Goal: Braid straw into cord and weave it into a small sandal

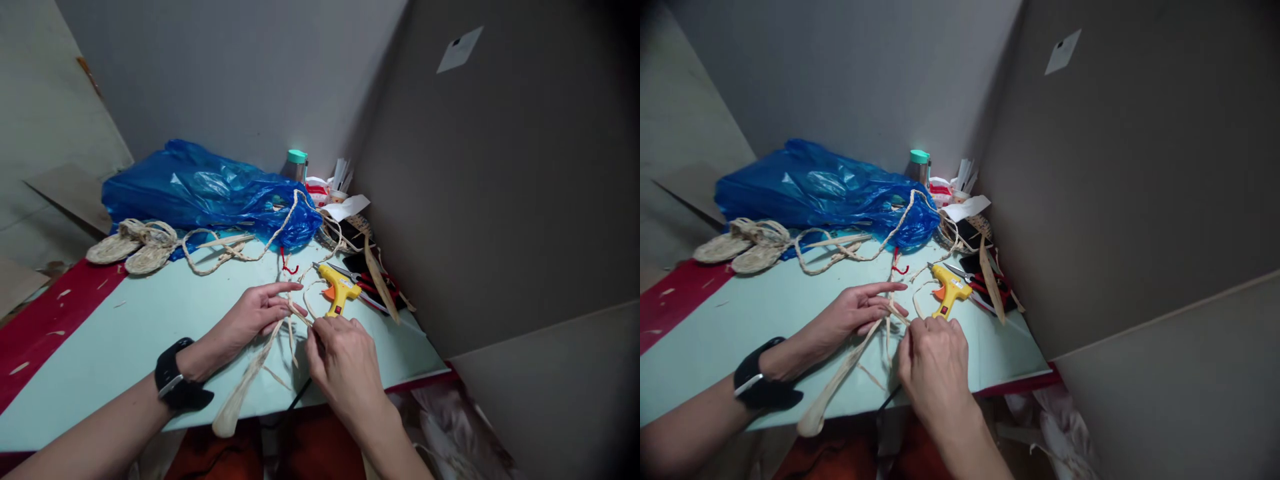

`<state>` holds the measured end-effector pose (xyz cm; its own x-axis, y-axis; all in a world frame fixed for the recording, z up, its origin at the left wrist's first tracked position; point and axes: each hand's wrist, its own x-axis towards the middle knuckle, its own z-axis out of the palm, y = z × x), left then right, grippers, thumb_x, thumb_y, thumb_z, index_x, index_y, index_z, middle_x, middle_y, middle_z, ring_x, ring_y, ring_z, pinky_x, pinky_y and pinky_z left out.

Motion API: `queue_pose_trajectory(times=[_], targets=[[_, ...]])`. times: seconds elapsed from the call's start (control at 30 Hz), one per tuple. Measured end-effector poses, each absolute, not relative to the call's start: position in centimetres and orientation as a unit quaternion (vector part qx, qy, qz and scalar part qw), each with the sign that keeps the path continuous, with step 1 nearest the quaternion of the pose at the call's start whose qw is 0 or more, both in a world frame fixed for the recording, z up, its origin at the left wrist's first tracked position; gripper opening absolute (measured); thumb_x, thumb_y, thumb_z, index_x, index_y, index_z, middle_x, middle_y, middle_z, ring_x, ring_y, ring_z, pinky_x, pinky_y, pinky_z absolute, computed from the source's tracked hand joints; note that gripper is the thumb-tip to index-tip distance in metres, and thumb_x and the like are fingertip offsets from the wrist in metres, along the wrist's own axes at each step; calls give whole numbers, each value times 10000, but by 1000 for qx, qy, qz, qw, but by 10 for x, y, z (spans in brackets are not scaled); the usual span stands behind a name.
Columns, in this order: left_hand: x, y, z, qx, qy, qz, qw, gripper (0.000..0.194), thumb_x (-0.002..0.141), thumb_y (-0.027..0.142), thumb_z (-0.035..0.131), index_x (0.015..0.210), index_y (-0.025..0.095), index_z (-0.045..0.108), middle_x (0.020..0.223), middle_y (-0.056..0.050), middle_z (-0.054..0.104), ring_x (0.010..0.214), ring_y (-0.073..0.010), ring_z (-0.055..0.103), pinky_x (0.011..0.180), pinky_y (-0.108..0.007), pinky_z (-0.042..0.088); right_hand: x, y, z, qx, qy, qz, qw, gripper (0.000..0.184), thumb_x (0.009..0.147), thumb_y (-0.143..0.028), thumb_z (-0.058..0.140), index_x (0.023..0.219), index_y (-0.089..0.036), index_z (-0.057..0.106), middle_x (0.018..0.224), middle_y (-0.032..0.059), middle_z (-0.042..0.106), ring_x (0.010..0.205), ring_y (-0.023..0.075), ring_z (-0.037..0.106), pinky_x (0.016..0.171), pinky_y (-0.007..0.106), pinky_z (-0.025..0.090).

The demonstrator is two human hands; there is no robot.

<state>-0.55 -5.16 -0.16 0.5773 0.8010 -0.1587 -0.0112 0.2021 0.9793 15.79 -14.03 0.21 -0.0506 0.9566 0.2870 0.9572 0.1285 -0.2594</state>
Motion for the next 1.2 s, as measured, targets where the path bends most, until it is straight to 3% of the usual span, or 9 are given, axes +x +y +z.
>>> queue_pose_trajectory(times=[0.2, 0.33, 0.43, 0.5, 0.67, 0.83, 0.97, 1.1, 1.2], targets=[[-6, -54, 0, 581, 360, 300, 665, 228, 836, 289, 683, 1008, 155, 749, 933, -66, 773, 438, -19, 313, 465, -231, 179, 161, -143, 5, -660, -732, -5, 169, 209, 896, -178, 500, 710, -196, 593, 682, 45, 645, 670, 200, 574, 715, 345, 283], [-4, -55, 1, 587, 372, 309, 649, 173, 815, 287, 692, 855, 129, 751, 799, -42, 754, 405, -19, 301, 438, -240, 142, 164, -142, 10, -655, -740, -12, 152, 233, 940, -244, 485, 752, -187, 612, 731, 70, 651, 730, 237, 590, 722, 363, 296], [-4, -53, 0, 588, 372, 314, 646, 184, 815, 293, 684, 863, 123, 735, 808, -50, 753, 395, -18, 295, 425, -239, 132, 165, -140, 14, -673, -720, -2, 170, 231, 958, -340, 500, 932, -156, 637, 943, 143, 669, 917, 313, 591, 791, 389, 334], [-5, -52, -2, 589, 368, 317, 646, 212, 829, 306, 670, 930, 126, 719, 856, -62, 759, 399, -16, 293, 422, -233, 139, 164, -137, 15, -664, -722, 61, 186, 229, 967, -335, 501, 1066, -163, 616, 1022, 137, 675, 960, 300, 601, 804, 364, 374], [-6, -51, -3, 590, 361, 317, 649, 448, 837, 319, 660, 1240, 168, 537, 882, -65, 764, 393, -24, 306, 427, -214, 160, 158, -131, 9, -649, -722, 150, 187, 219, 1021, -247, 399, 1144, -191, 571, 820, 34, 706, 679, 175, 636, 607, 252, 370], [-1, -55, -7, 583, 398, 335, 625, 512, 804, 319, 653, 1245, 177, 435, 809, -29, 740, 379, -44, 324, 417, -208, 181, 152, -129, 6, -682, -697, 129, 178, 189, 998, -204, 429, 1021, -181, 615, 794, 62, 714, 676, 190, 641, 576, 270, 276], [1, -63, -15, 581, 441, 336, 595, 486, 759, 266, 673, 1199, 161, 496, 651, 15, 691, 412, -94, 437, 453, -223, 281, 147, -134, 4, -695, -691, 106, 166, 176, 947, -176, 475, 861, -184, 628, 755, 75, 712, 635, 191, 618, 568, 295, 197], [1, -70, -17, 582, 473, 339, 568, 464, 778, 234, 648, 1215, 164, 509, 655, 27, 682, 465, -116, 504, 502, -237, 350, 142, -138, 2, -690, -696, 101, 169, 153, 901, -140, 489, 866, -186, 631, 746, 68, 711, 606, 167, 584, 571, 295, 184], [1, -72, -15, 589, 489, 327, 554, 327, 811, 233, 639, 1122, 153, 575, 657, 32, 661, 498, -117, 524, 517, -239, 384, 140, -136, 2, -686, -698, 101, 176, 130, 872, -142, 509, 875, -181, 633, 729, 65, 701, 590, 160, 556, 570, 296, 175]])
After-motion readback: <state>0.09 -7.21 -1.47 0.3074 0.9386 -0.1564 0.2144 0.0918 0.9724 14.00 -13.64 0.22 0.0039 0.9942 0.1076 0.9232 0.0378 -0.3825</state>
